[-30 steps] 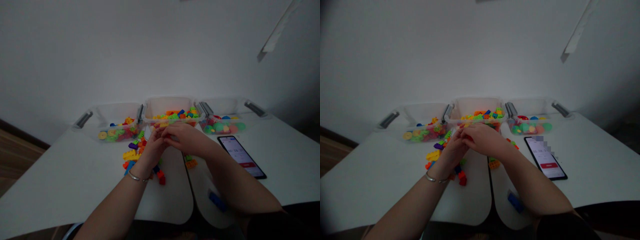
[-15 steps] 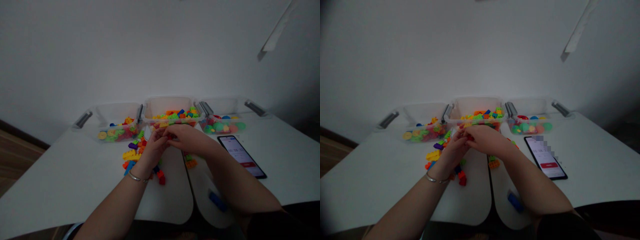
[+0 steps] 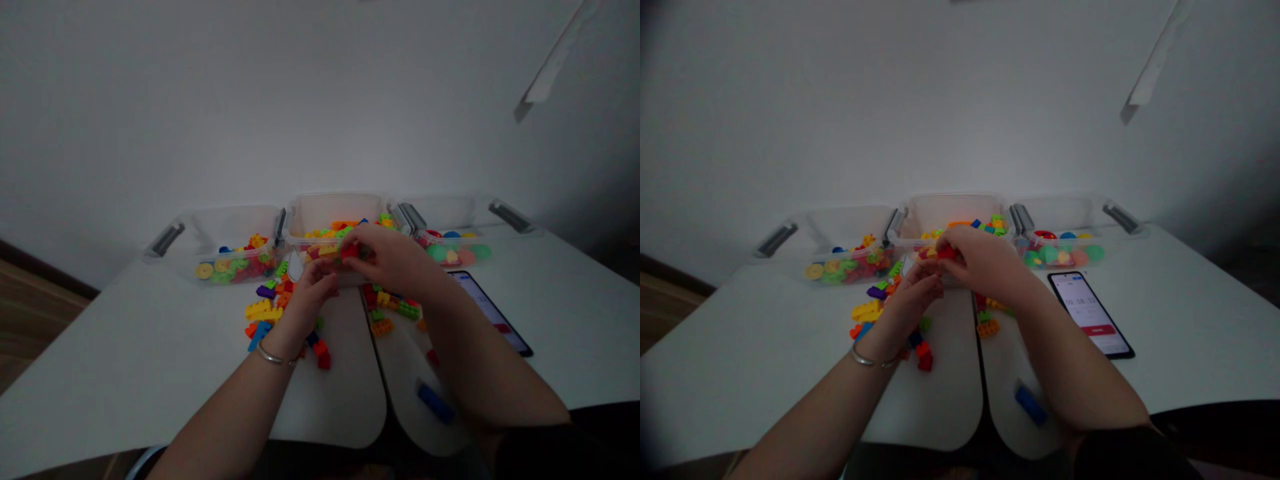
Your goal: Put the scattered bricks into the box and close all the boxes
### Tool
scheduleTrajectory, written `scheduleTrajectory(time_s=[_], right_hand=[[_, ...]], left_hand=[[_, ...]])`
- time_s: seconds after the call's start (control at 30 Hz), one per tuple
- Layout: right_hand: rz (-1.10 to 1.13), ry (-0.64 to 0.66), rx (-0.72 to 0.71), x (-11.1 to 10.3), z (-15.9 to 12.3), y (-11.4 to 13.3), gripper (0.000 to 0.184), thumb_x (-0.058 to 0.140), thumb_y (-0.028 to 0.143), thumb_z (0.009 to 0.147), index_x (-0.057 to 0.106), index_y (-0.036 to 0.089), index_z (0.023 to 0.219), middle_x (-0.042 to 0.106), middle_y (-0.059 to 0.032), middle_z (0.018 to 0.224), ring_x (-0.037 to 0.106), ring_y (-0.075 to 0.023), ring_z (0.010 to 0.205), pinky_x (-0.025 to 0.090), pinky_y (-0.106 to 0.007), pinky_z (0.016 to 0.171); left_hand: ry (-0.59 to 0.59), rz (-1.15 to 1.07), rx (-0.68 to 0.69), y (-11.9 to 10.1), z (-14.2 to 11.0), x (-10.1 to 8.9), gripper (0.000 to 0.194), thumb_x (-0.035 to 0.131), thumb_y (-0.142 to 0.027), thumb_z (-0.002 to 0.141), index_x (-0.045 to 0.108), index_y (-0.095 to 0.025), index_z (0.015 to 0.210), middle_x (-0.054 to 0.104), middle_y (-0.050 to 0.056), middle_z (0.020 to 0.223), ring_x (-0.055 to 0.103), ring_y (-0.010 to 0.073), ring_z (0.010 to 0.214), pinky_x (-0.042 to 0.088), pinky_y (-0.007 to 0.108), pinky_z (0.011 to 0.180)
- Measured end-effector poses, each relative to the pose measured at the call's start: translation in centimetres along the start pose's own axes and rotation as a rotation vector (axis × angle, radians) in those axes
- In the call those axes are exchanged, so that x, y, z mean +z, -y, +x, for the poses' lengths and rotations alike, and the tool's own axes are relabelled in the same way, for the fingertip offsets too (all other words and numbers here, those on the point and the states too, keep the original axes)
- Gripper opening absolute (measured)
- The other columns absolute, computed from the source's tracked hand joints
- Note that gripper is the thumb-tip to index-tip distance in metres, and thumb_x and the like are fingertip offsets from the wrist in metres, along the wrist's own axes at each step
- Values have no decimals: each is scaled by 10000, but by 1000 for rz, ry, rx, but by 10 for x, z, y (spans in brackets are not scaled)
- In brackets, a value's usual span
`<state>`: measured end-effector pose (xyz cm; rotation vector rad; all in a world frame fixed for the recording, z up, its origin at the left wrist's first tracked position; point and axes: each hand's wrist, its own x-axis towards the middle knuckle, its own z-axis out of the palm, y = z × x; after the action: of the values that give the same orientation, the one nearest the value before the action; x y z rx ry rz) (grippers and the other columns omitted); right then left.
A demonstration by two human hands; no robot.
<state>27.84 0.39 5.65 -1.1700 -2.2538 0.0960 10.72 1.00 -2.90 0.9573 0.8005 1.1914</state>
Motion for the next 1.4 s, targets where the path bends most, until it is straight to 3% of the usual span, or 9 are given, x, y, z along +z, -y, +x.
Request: scheduleTrajectory(time_s=[0.23,0.57,1.0,1.1,1.27,1.4], right_hand=[[45,-297,-27,-1,4,-7,109,549,170,851,615,189,936,671,-72,988,606,-209,958,441,-331,860],[38,-235,97,9,7,-15,143,517,164,820,612,202,920,697,-65,980,629,-224,935,445,-368,859],[-64,-395,176,19,12,-39,134,481,157,813,592,213,863,670,-77,909,625,-233,891,451,-367,819],[-86,-366,155,18,12,-38,135,502,174,812,617,201,878,687,-85,930,627,-235,913,451,-363,831],[-156,-164,156,16,12,-30,198,498,266,854,670,173,887,722,-101,936,635,-241,870,441,-363,805],[-179,-134,170,14,13,-25,258,477,260,880,676,148,999,730,-119,980,648,-248,886,443,-367,807]], left_hand=[[-13,155,-46,2,-2,1,302,715,-255,659,582,-201,924,575,-28,792,529,88,623,441,235,602],[-18,164,-60,2,-1,1,263,711,-265,665,599,-203,894,580,-29,762,530,88,618,438,218,586],[-47,146,-79,-1,-2,2,253,697,-252,665,606,-201,896,592,-31,764,537,83,599,443,224,596],[-64,146,-87,-1,-1,2,251,695,-249,657,604,-202,886,592,-33,748,532,82,580,435,219,579],[-60,158,-84,0,-1,1,228,688,-249,662,602,-205,868,592,-29,754,535,86,586,437,224,588],[-32,230,-20,5,2,-1,189,658,-239,705,604,-209,884,577,-26,744,517,101,593,420,237,589]])
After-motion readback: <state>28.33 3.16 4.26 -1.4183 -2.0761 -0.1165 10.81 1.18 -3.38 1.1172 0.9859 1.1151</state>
